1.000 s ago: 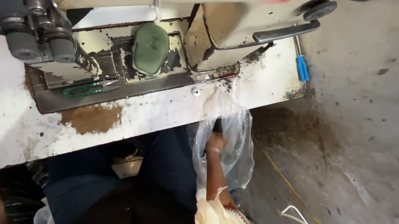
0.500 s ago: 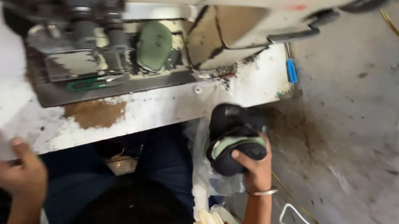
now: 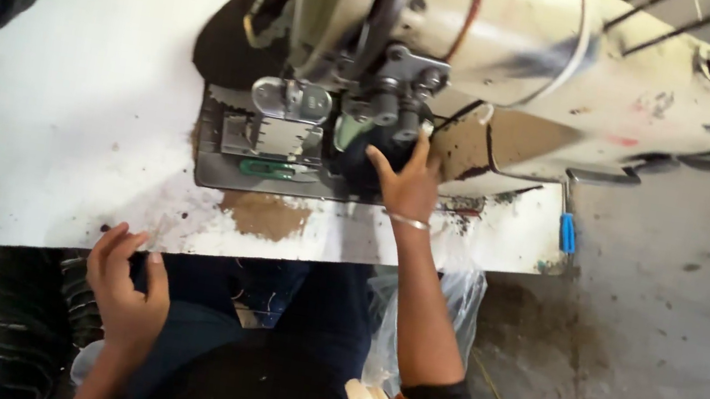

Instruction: The person operates a sewing machine to stitch a green trim onto black shoe parts. They repeatedly pick up a shoe part from a stack, guide it under the needle, and then place the finished item on the table.

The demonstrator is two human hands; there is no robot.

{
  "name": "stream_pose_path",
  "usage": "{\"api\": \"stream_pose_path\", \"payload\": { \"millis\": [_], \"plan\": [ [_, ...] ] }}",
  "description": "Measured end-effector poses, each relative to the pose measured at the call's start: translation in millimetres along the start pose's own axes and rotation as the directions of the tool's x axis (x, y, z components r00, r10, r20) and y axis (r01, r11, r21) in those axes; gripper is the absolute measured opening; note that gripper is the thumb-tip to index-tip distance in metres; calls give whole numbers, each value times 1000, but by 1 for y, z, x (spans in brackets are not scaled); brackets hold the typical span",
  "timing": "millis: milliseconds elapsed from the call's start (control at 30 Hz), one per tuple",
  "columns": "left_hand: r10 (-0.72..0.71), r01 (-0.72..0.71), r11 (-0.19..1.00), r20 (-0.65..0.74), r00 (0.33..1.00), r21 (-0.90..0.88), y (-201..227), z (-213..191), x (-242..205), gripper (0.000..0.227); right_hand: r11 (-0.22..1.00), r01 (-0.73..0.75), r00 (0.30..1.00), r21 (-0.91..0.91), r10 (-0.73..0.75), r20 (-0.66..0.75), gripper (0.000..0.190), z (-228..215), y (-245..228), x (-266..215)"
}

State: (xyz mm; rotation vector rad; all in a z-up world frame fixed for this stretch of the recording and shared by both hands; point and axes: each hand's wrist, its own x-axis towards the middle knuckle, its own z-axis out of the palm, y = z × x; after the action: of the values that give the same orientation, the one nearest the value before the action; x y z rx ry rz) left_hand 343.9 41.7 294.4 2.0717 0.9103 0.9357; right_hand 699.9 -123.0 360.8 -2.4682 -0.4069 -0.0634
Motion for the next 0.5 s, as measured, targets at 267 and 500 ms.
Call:
{"api": "stream_pose_path", "payload": {
  "millis": [267,500],
  "plan": [
    [79,-14,956,-211,974,294,-50,-55,22,63,928,351,901,-123,-371,-227,61,-1,46,-7],
    [8,116,825,-217,976,553,-122,-112,42,76,837,21,996,547,-62,57,49,-10,120,-15]
  ]
}}
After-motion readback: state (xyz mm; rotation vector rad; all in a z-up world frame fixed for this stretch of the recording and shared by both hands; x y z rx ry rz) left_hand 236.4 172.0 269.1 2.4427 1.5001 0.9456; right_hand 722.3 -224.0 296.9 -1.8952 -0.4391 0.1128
